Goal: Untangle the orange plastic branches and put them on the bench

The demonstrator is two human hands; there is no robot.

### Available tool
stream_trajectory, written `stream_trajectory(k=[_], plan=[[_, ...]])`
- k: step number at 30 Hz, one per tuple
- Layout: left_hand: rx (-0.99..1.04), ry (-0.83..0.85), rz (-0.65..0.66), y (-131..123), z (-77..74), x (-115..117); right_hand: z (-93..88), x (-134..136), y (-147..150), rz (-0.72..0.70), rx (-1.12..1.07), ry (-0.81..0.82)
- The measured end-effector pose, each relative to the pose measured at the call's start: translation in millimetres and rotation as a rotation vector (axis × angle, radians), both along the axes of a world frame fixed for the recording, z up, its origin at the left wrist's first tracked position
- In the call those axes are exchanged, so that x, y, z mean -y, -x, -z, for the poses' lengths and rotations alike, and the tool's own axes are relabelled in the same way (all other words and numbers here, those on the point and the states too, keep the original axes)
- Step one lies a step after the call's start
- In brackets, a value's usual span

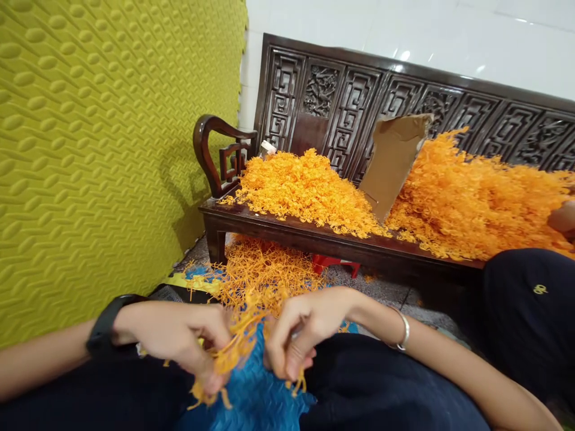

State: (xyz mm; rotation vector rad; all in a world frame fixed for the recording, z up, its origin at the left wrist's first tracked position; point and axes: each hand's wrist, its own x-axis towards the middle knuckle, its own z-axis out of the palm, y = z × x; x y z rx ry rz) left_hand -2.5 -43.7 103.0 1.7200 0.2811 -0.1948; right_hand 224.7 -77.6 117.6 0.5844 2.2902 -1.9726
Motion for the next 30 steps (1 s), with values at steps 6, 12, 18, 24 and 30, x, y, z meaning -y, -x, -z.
stream_trajectory(k=[6, 12, 18, 24, 30], plan=[[0.250, 0.071, -0.470, 34, 5.0, -20, -3.7, -15, -72, 0.812, -0.074, -0.565], [0.488, 0.274, -0.726, 19, -3.9, -19, 19.0, -107, -167, 1.482, 0.207, -1.050], [0.567, 0.391, -0.774, -2, -15.2, -14, 24.9, -153, -192, 1.696, 0.313, -1.110], [0.621, 0.367, -0.788, -2, -20.4, -10, 9.7, -162, -120, 1.630, 0.052, -1.040], [0.665, 0.274, -0.828, 0, -25.2, -8, -28.9, -75, -8, 0.653, -0.169, -0.575]])
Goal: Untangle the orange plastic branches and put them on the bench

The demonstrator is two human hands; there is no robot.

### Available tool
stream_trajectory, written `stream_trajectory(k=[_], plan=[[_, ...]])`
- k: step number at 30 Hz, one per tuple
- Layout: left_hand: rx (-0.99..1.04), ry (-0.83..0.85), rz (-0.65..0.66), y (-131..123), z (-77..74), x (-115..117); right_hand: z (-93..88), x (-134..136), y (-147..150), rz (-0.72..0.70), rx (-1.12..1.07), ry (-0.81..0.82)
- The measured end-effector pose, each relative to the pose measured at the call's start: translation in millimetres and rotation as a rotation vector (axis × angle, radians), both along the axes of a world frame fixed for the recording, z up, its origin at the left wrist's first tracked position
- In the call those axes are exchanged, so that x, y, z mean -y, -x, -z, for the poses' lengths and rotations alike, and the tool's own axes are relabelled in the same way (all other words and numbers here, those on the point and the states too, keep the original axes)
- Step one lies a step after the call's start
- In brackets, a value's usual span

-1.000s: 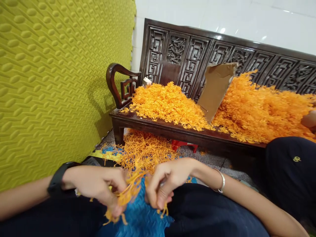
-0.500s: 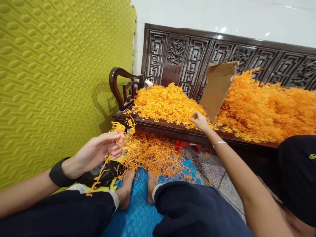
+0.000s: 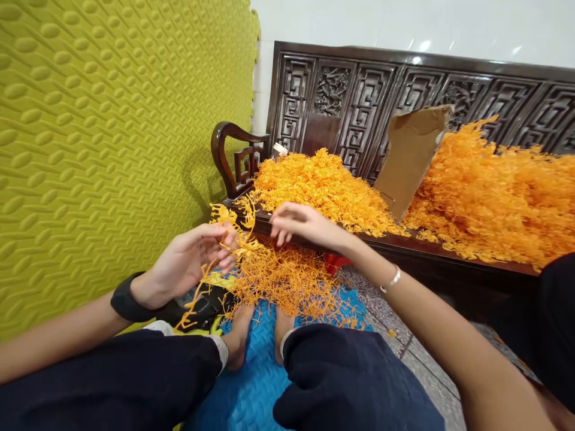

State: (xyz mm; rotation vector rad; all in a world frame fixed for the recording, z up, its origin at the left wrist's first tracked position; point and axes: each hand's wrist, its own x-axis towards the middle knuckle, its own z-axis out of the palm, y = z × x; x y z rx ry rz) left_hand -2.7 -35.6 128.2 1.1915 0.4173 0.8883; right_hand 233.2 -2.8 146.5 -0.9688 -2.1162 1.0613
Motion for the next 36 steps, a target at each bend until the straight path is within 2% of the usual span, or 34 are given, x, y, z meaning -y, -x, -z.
stream_trajectory(k=[2, 5, 8, 11, 17, 23, 27, 33, 36], plan=[[0.008, -0.035, -0.003, -1, -0.5, 1, -5.0, 35, 24, -0.069, 0.045, -0.071], [0.012, -0.086, 0.003, -2, 0.2, 2, -4.8, 68, 42, -0.004, 0.120, -0.337], [0.018, -0.116, 0.005, -2, 1.9, 2, -0.8, 77, 50, 0.076, 0.177, -0.575], [0.018, -0.134, 0.021, -1, 3.5, 2, 2.7, 74, 57, 0.133, 0.193, -0.705], [0.065, -0.098, 0.050, -2, 3.9, 2, 9.1, 65, 64, 0.228, 0.248, -0.757], [0.032, -0.051, 0.055, -1, 6.9, 3, 13.2, 61, 63, 0.175, 0.287, -0.805], [0.034, -0.034, 0.079, -3, 10.0, 2, 14.7, 62, 63, 0.193, 0.336, -0.820], [-0.015, -0.026, 0.075, -7, 12.4, 2, 17.5, 67, 59, 0.202, 0.456, -0.989], [-0.019, 0.006, 0.105, -7, 13.4, 2, 18.6, 68, 55, 0.223, 0.453, -1.000]])
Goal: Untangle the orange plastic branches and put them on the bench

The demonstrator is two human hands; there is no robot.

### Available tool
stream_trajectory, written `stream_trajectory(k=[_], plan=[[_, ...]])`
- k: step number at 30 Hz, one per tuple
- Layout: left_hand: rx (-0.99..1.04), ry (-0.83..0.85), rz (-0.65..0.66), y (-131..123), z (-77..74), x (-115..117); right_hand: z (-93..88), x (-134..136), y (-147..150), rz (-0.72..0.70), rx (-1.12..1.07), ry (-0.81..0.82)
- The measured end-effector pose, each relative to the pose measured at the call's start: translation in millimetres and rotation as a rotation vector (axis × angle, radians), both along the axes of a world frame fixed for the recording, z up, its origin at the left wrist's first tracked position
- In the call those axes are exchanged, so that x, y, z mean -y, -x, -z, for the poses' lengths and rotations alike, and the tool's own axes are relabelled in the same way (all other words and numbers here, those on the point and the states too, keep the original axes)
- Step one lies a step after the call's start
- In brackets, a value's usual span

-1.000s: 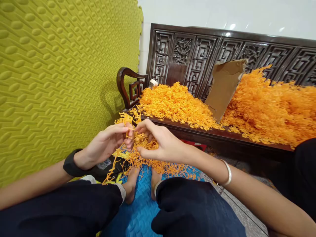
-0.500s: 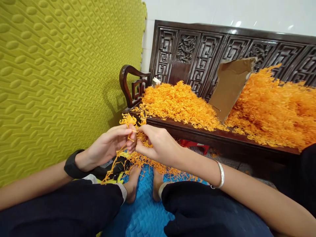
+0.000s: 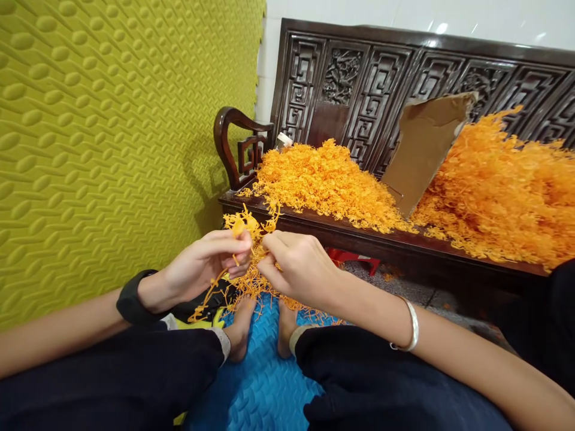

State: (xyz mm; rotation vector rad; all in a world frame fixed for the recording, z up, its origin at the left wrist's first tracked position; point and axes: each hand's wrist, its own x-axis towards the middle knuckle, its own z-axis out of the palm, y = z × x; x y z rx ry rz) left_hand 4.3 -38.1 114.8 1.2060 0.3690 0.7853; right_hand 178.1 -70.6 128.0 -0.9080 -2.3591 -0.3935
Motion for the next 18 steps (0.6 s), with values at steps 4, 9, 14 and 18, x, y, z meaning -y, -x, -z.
stream_trajectory(k=[4, 9, 14, 18], plan=[[-0.014, -0.019, 0.031, 2, 1.2, 0, -0.9, 1, -6, -0.015, -0.091, 0.118], [0.001, -0.009, 0.029, 4, 3.9, 1, -3.8, 0, -15, 0.061, -0.232, 0.486], [0.020, 0.020, 0.075, 2, 11.2, 2, 0.1, 1, -26, 0.016, -0.346, 0.809], [-0.072, -0.012, 0.133, 3, 18.0, 5, 6.8, 5, -32, -0.008, -0.321, 0.924]])
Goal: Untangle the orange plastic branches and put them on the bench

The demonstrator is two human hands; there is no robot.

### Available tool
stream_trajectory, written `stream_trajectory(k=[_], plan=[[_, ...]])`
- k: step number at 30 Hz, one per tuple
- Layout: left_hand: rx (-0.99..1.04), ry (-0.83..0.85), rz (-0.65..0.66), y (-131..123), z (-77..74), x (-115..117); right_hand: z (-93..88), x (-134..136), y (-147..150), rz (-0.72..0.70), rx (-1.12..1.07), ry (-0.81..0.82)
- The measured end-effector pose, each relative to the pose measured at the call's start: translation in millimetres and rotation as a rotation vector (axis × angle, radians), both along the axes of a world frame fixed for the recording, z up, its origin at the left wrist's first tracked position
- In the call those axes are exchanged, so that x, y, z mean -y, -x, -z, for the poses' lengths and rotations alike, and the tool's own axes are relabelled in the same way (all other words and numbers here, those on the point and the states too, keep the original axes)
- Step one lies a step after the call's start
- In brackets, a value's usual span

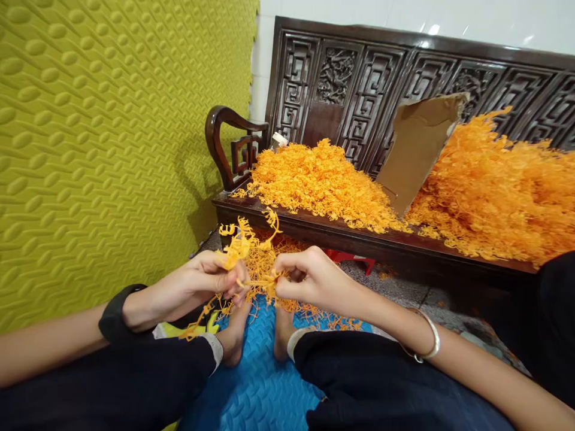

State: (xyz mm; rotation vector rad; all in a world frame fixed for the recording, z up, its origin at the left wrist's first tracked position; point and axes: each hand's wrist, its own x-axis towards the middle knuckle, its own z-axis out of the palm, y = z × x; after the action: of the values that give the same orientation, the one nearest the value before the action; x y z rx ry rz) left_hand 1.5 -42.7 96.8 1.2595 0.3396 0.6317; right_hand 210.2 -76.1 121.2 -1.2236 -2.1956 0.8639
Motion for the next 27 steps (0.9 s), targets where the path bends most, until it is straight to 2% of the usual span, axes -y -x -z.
stream_trajectory(k=[3, 5, 7, 9, 12, 14, 18, 20, 22, 27], plan=[[-0.048, -0.061, -0.006, 9, -2.5, -1, 4.1, 4, -9, 0.013, -0.047, 0.113], [-0.007, -0.099, -0.135, 20, -7.9, -4, 5.4, 5, -20, 0.085, -0.140, 0.171], [0.085, -0.110, -0.323, 31, -12.9, -9, 6.7, 4, -33, 0.183, -0.238, 0.162], [0.105, -0.100, -0.386, 38, -14.9, -13, 10.2, -3, -48, 0.239, -0.289, 0.105], [0.091, -0.063, -0.353, 36, -13.5, -17, 23.1, -30, -78, 0.306, -0.260, -0.057], [0.105, -0.056, -0.330, 30, -13.0, -17, 34.2, -56, -105, 0.420, -0.173, -0.215], [0.093, -0.066, -0.290, 17, -15.6, -13, 43.7, -108, -166, 0.758, 0.267, -0.460], [0.081, -0.059, -0.261, 12, -16.4, -11, 39.6, -127, -190, 0.843, 0.399, -0.509], [0.075, -0.046, -0.221, 6, -15.8, -10, 34.3, -142, -204, 0.855, 0.444, -0.510], [0.106, -0.025, -0.179, -4, -13.9, -9, 33.4, -163, -214, 0.868, 0.497, -0.451]])
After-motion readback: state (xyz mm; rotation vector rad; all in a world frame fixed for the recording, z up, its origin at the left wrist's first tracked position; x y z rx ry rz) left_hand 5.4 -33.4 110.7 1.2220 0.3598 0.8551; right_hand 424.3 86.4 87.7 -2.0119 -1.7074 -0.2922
